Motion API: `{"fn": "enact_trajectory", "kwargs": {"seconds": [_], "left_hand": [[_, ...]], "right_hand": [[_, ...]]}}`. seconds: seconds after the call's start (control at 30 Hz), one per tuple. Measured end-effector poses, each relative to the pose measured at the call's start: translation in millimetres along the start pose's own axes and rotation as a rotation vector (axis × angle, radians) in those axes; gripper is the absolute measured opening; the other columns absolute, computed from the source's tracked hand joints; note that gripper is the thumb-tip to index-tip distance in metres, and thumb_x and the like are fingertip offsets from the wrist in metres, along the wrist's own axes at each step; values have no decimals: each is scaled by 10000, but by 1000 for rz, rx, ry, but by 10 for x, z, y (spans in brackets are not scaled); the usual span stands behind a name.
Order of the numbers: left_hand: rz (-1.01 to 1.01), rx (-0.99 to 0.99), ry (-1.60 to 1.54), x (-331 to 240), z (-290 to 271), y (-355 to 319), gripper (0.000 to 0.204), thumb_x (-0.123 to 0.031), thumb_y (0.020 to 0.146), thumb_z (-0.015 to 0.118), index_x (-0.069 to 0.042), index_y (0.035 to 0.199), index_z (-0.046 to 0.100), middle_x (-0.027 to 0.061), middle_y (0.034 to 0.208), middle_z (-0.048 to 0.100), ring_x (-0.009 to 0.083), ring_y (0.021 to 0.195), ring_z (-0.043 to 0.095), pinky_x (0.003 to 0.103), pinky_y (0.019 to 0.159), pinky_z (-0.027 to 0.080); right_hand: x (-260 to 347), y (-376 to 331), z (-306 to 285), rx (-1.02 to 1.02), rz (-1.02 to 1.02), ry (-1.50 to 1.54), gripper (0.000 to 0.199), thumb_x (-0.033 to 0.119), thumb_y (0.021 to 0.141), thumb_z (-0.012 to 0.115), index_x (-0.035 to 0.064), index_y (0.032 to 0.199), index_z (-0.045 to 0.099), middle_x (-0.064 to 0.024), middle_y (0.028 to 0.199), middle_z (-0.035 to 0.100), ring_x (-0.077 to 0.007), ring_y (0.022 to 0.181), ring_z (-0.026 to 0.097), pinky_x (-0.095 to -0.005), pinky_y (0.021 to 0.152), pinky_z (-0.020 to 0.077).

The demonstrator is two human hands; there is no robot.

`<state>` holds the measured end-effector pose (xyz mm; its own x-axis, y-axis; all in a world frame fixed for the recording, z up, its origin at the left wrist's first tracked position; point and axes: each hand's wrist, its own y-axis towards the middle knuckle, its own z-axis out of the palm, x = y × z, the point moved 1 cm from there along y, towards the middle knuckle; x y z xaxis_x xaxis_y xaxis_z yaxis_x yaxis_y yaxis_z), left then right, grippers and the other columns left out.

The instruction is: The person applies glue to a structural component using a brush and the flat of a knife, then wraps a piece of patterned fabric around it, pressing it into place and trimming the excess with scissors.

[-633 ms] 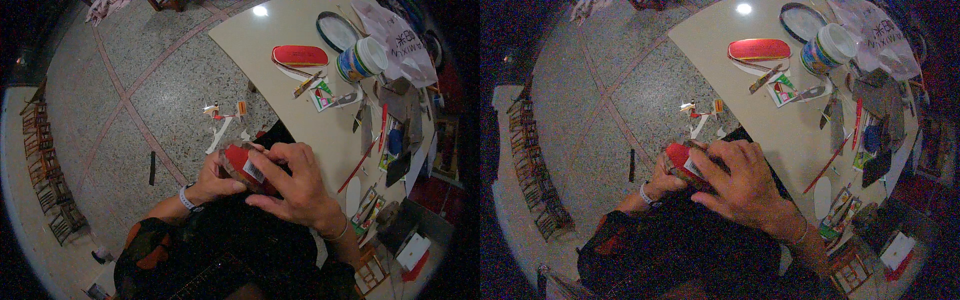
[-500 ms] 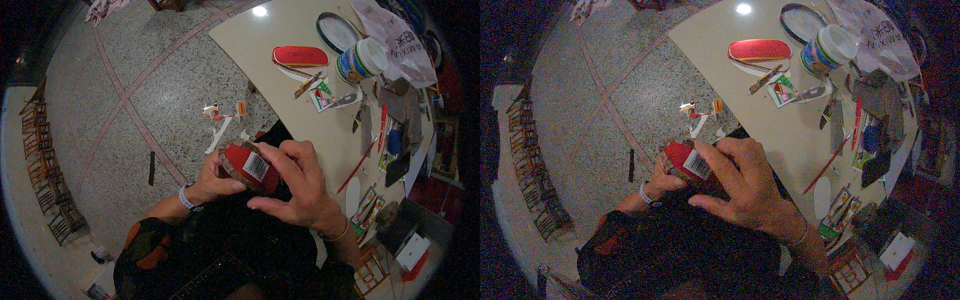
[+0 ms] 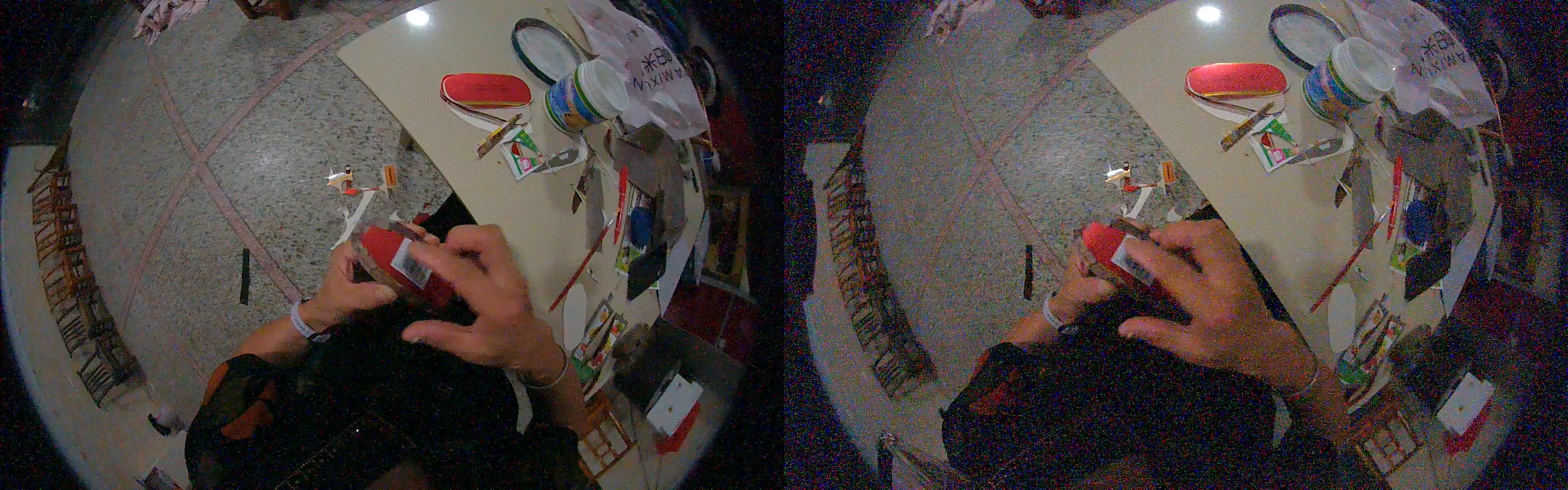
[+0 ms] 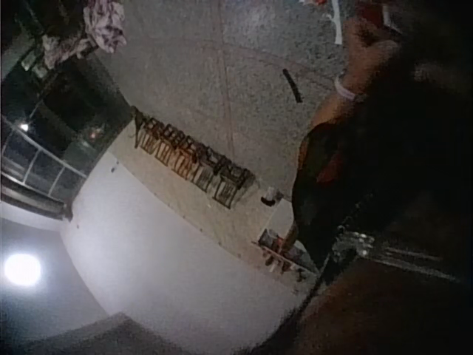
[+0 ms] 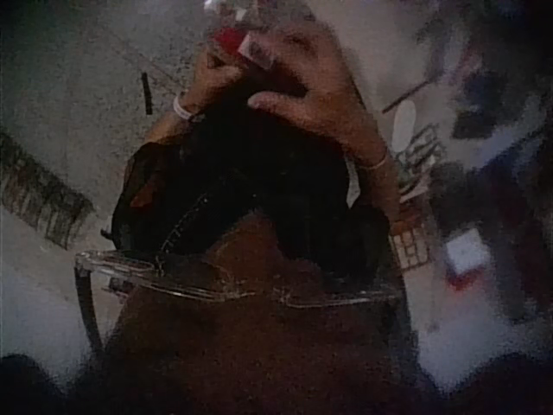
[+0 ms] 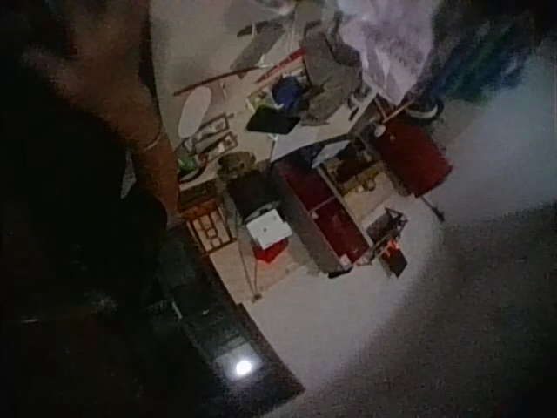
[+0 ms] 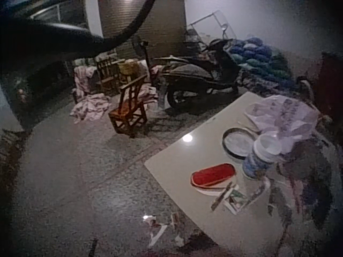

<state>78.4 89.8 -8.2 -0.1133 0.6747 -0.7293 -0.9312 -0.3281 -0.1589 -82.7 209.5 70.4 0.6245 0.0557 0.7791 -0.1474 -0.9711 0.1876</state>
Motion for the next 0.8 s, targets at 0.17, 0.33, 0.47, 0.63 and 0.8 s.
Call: {"fn": "enact_trajectory", "kwargs": {"seconds": [0.17,0.33,0.47,0.63,0.8], "left_hand": [[80,-57,-153,60,34,63,763,-276,762,772,29,1350,393,167,1338,513,312,1259,500,468,1067,389],[45,-94,-330,105,-34,45,744,-301,783,767,-15,1351,381,173,1339,504,332,1285,467,511,1062,393],[34,-99,-324,107,0,23,755,-323,782,769,-26,1357,381,169,1343,498,335,1290,460,518,1064,391],[45,-105,-312,149,-12,-8,773,-338,781,770,-39,1370,368,169,1350,494,345,1292,454,525,1065,388],[15,-164,-325,149,16,-37,789,-351,778,771,-41,1374,356,168,1354,489,353,1292,451,530,1063,389]], "right_hand": [[-85,-113,-79,-53,122,-37,716,363,662,832,32,1235,559,-168,1159,503,-338,1041,526,-421,934,442],[-224,-255,33,-1,327,233,617,314,780,767,11,1257,520,-201,1227,551,-344,1142,550,-411,975,441],[-270,-325,171,14,460,473,552,257,823,733,-1,1259,514,-189,1172,601,-312,1113,588,-387,963,455],[-247,-321,239,53,426,436,465,99,826,713,-8,1241,532,-113,1160,612,-186,1068,584,-319,954,451],[-242,-321,266,23,382,364,449,98,797,737,-1,1196,558,-99,1110,625,-171,1027,594,-308,915,468]]}}
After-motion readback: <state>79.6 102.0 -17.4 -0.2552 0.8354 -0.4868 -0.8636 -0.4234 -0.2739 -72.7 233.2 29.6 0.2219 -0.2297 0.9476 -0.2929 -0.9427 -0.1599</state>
